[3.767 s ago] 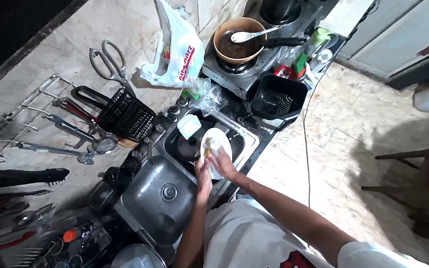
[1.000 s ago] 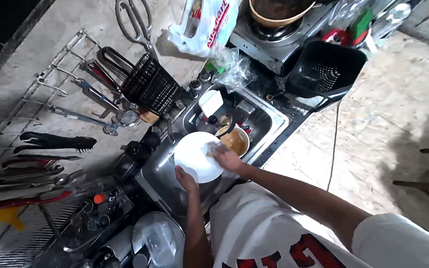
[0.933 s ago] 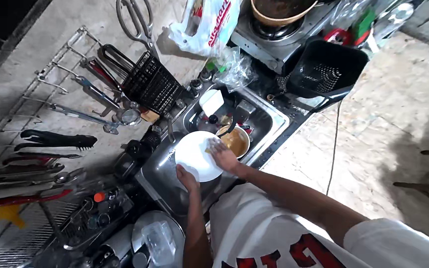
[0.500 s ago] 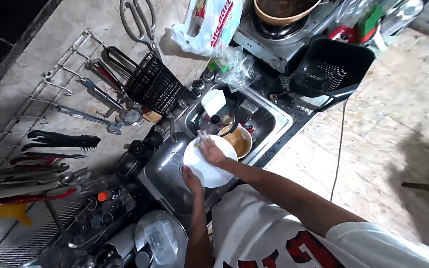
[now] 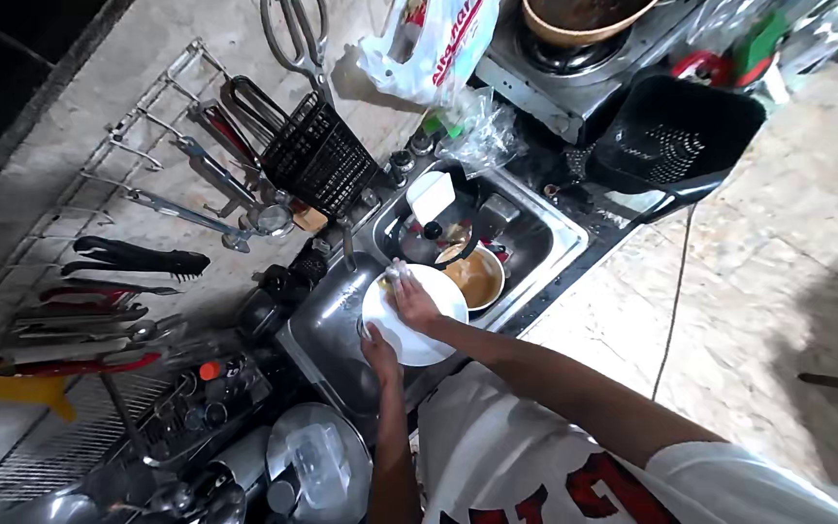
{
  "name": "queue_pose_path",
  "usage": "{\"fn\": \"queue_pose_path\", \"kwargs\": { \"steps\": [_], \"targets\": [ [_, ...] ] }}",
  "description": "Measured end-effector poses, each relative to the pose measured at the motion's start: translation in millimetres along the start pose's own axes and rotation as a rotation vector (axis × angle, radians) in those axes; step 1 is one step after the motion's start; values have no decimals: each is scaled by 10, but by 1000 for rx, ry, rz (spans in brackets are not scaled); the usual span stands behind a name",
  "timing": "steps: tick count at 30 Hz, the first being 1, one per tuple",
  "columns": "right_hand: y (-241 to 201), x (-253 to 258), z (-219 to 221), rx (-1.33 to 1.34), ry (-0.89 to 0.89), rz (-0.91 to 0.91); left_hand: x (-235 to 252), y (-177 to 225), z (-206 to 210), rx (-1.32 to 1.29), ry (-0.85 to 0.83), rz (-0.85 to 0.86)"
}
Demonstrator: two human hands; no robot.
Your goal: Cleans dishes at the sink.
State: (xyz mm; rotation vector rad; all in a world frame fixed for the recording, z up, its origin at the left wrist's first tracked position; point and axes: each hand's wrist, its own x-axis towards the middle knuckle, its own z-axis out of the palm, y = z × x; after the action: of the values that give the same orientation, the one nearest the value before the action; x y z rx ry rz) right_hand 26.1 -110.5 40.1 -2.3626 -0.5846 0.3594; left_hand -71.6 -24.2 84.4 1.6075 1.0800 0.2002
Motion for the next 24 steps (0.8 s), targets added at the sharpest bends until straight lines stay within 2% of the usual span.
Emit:
{"fn": "queue_pose_path", "kwargs": {
  "steps": [2, 3, 6, 10, 12, 14, 16, 17, 20, 21, 24],
  "targets": [
    [-139, -206, -191, 44, -176, -69, 84, 20, -26, -42, 11, -13],
    [-161, -286, -246, 57, -210, -142, 125, 12, -44, -61, 7, -17],
    [-142, -345, -354, 139, -75, -243, 172, 8, -101, -86, -32, -17],
    [-80, -131, -628, 344, -70, -18, 168, -9, -90, -65, -54, 7],
    [14, -8, -694, 402, -8, 97, 150, -25, -65, -47, -54, 16],
    [120, 41, -659, 210, 118, 130, 103, -13, -34, -33, -55, 17],
    [209, 2, -521, 17, 246, 60, 71, -1, 17, -41, -72, 19],
    [209, -73, -443, -27, 223, 3, 66, 4, 50, -54, -85, 24],
    [99, -344, -257, -42, -66, -252, 56, 1, 161, -65, -89, 34],
    [76, -332, -274, -77, -98, -293, 55, -17, 185, -65, -90, 26],
    [201, -121, -199, -151, 94, -160, -49, -19, 213, -62, -117, 6]
  ]
}}
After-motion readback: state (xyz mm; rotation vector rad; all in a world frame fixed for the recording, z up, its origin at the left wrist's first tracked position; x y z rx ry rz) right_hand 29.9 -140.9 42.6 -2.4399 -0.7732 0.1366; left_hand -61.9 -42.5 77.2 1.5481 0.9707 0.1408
